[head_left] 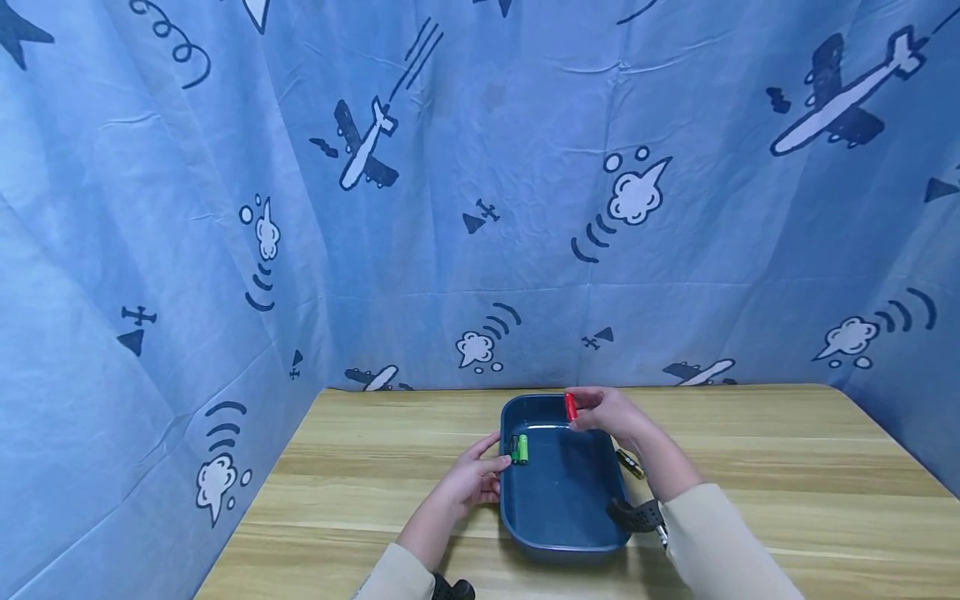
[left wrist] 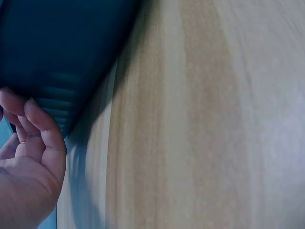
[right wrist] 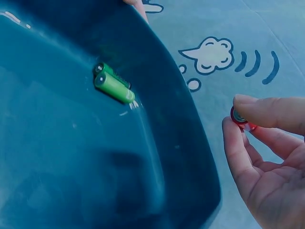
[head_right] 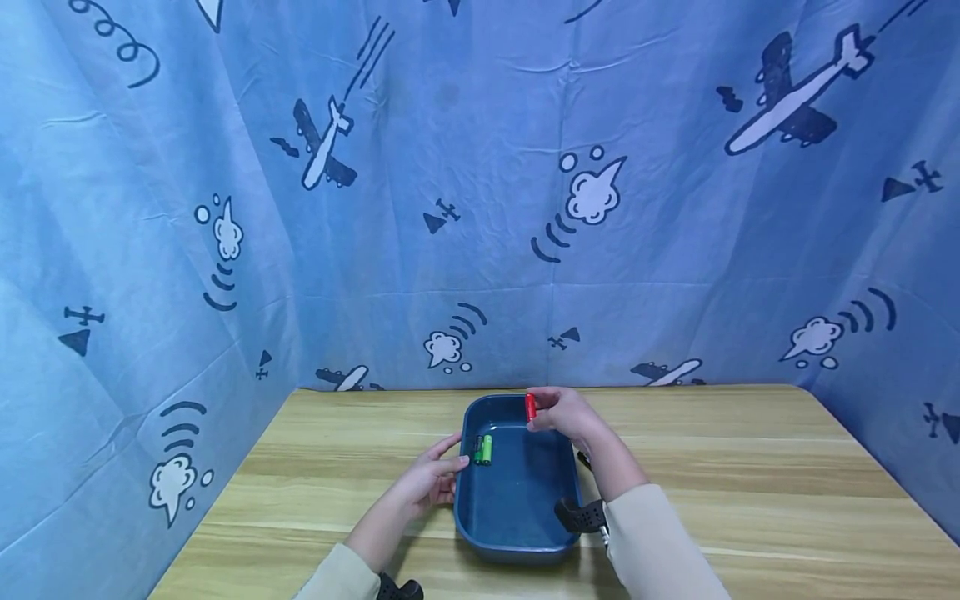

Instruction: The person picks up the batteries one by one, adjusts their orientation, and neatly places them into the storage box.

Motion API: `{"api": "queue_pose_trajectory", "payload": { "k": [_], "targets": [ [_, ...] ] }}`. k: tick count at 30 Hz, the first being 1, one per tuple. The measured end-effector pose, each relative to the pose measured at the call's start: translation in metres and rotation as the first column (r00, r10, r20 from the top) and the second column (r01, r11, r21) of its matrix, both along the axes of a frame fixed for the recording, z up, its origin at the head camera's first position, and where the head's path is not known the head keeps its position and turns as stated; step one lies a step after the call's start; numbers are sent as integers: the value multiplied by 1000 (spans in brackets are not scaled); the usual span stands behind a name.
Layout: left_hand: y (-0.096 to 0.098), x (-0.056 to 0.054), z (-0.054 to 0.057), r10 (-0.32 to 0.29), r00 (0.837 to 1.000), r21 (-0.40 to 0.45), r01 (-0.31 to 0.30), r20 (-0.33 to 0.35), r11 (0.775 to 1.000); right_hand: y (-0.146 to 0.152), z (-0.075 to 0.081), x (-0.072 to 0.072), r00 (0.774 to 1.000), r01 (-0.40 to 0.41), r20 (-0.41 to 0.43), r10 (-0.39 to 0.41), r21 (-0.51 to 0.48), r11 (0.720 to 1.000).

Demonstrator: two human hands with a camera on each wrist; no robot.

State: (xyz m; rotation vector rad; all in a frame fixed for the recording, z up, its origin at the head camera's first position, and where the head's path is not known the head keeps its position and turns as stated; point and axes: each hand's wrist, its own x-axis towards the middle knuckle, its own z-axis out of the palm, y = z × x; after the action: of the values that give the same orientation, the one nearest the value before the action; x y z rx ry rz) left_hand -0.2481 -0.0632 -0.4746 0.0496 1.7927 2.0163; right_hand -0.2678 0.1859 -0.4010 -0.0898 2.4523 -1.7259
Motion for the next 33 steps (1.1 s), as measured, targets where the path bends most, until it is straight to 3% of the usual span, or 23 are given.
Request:
{"api": "queue_pose_trajectory", "payload": {
  "k": [7,33],
  "targets": [
    [1,0,0,-3,1000,11,3,3,1000,-7,-3,-4,999,2,33,0,-53,999],
    [0,0,-1,1,1000,8,-1,8,1000,-27,-16,-12,998,33,48,-29,-87,996]
  ]
}}
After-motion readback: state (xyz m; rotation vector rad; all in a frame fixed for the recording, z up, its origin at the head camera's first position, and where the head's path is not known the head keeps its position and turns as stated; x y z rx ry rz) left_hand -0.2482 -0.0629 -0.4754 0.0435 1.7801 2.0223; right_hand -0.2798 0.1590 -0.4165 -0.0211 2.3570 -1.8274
